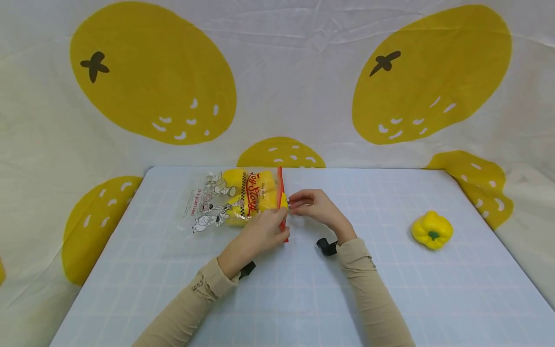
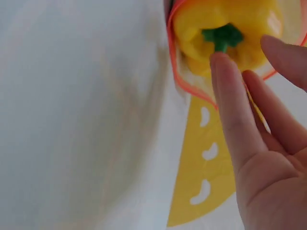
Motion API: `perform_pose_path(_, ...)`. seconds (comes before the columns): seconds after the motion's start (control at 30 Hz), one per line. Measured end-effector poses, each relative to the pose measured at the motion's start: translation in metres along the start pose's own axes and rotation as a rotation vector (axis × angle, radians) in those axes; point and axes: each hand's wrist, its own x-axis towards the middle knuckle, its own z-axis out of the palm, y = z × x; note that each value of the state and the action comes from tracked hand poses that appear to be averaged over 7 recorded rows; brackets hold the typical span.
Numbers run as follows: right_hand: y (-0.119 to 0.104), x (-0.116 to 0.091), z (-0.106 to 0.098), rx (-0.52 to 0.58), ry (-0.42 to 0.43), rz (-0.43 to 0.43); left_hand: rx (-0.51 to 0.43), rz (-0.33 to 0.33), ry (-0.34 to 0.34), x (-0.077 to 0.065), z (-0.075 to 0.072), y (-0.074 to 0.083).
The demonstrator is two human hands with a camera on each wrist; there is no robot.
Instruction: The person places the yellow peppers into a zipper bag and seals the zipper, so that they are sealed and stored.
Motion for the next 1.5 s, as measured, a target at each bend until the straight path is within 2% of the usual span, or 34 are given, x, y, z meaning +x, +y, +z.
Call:
perform_pose_path(0.27, -0.001, 0.001, 0.006, 0.132, -0.104, -0.008, -0.014, -0.018, -0.019, 0.000, 0.001, 0.000)
perform_pose_path(0.4, -0.001, 0.001, 0.007, 0.109, -0.078, -0.034, 0.006, -0.002, 0.001, 0.001, 0.001, -0.001)
perform_pose_path(0.5, -0.001, 0.000, 0.006, 0.100, -0.070, -0.032, -0.008, -0.013, -0.012, 0.001, 0.001, -0.001)
perform_pose_path(0.77, -0.001, -0.002, 0.008, 0.117, -0.154, -0.007, 0.002, -0.037, -0.016, -0.001, 0.001, 0.000)
perform_pose_path(1.07, 0.000, -0.002, 0.008, 0.099, -0.135, 0.001, 0.015, -0.051, -0.010, -0.002, 0.001, -0.001)
perform_pose_path(1.33, 0.002, 0.002, 0.015, 0.196, -0.239, -0.017, 0.042, -0.032, -0.012, -0.001, 0.002, -0.003)
perform_pose_path(1.5, 0.001, 0.000, 0.014, 0.190, -0.223, -0.025, 0.029, -0.029, -0.037, -0.001, 0.001, -0.003)
